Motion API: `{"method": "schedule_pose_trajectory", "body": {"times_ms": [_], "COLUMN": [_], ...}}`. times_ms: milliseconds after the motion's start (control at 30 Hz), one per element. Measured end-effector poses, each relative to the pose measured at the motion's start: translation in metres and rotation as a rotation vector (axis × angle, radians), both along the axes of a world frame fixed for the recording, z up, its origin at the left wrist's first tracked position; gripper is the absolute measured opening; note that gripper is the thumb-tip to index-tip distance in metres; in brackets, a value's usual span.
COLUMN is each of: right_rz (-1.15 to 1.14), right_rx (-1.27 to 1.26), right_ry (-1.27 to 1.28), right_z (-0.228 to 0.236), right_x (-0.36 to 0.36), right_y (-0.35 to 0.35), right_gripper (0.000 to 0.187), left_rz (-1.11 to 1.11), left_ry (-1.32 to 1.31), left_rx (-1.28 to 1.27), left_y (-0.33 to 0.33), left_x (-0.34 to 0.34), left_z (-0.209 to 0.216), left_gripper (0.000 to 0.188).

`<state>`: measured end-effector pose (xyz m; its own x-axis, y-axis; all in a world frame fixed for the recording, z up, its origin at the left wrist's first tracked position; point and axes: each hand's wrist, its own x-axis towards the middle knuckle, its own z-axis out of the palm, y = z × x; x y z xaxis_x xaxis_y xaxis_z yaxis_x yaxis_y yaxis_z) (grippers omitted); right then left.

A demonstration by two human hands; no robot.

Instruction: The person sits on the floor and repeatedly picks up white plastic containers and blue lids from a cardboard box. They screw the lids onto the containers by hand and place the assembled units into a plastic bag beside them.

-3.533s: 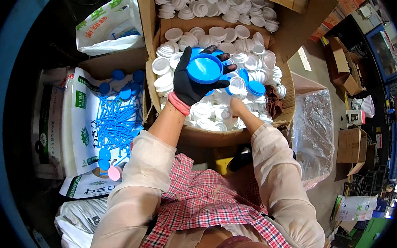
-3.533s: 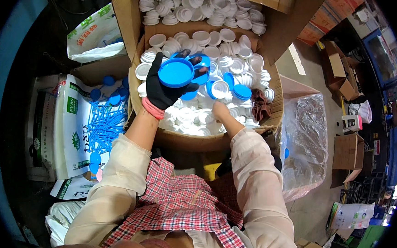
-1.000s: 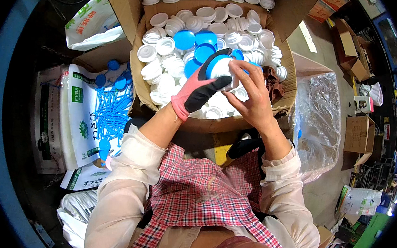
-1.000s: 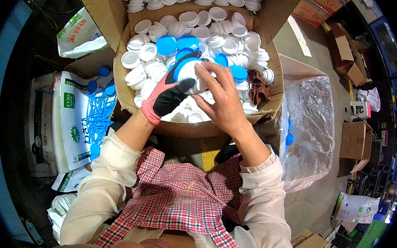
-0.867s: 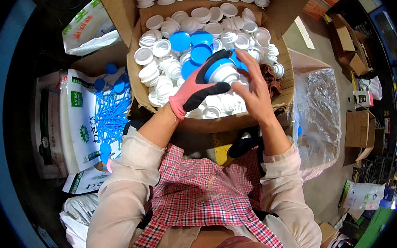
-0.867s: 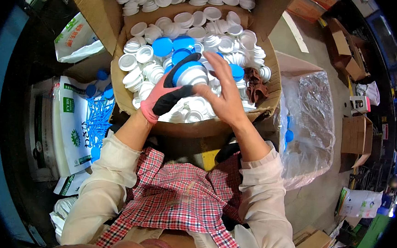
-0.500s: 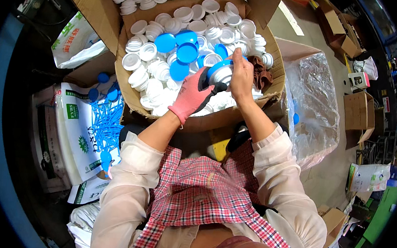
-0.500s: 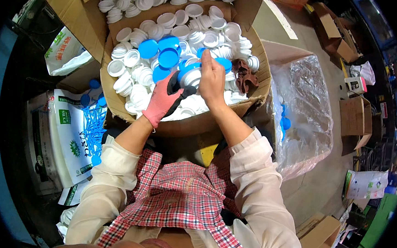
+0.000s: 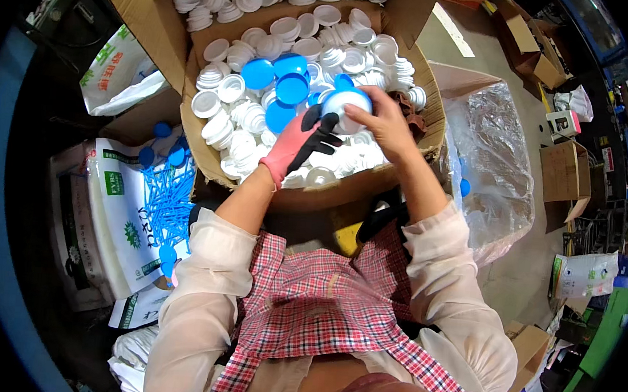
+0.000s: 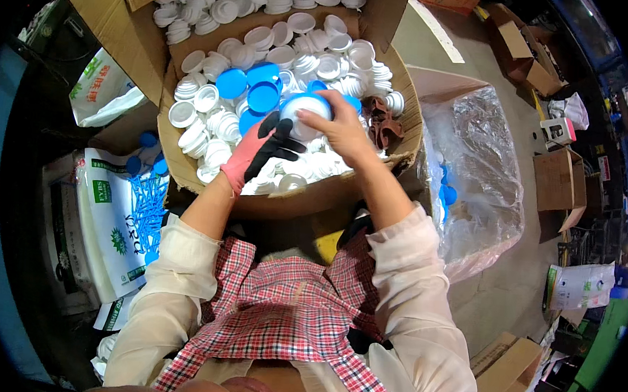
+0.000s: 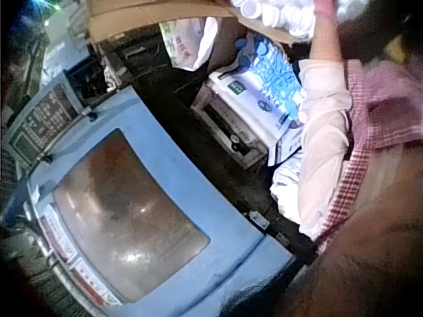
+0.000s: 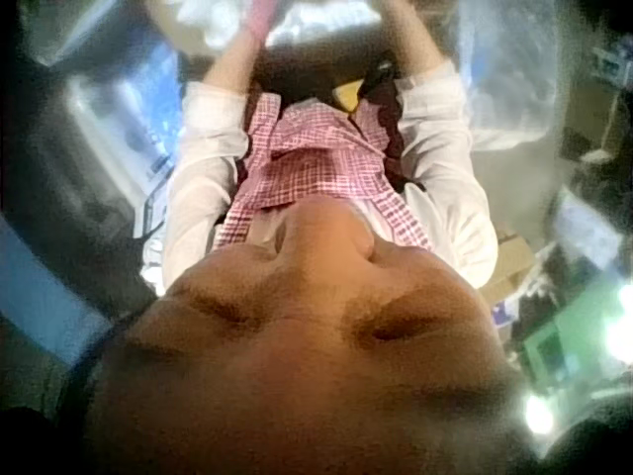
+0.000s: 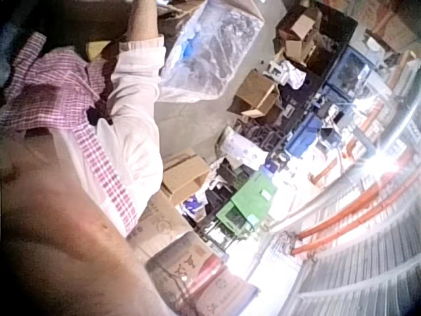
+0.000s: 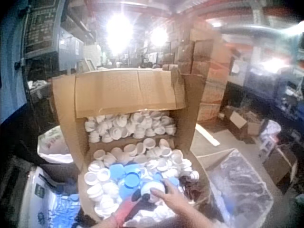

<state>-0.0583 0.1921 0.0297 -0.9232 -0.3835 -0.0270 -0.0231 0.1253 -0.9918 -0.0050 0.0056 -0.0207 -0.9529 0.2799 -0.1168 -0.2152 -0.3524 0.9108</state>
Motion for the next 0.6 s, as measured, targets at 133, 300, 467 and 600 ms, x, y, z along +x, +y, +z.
{"method": "schedule_pose_trajectory", "body": {"times_ms": [133,300,467,600], "right_rz": [-0.550,-0.592,-0.546,-0.385], "right_rx": [0.326,1.173,1.147,0.822], "right_ry": [0.412,0.146,0.212,0.443], "right_z": [0.016,-0.116,-0.149,-0.065], "right_x": [-0.024,-0.038,-0.014,-0.033], "right_y": [0.102,0.311,0.312,0.206], "right_gripper": [0.057,0.062,0.047,0.031], "left_rz": [0.387,0.553,0.301,0.165], "left_ry": [0.123,0.180,0.128,-0.166], "left_rx": [-0.193,-0.711,-1.241,-1.365], "left_y": [-0.057,-0.069,-0.055,-0.051], "left_x": [-0.017,-0.051,-0.064,-0.065], "left_z": [0.002,-0.043,-0.078,-0.084], "left_gripper": [0.038,0.038,0.045,0.059]}}
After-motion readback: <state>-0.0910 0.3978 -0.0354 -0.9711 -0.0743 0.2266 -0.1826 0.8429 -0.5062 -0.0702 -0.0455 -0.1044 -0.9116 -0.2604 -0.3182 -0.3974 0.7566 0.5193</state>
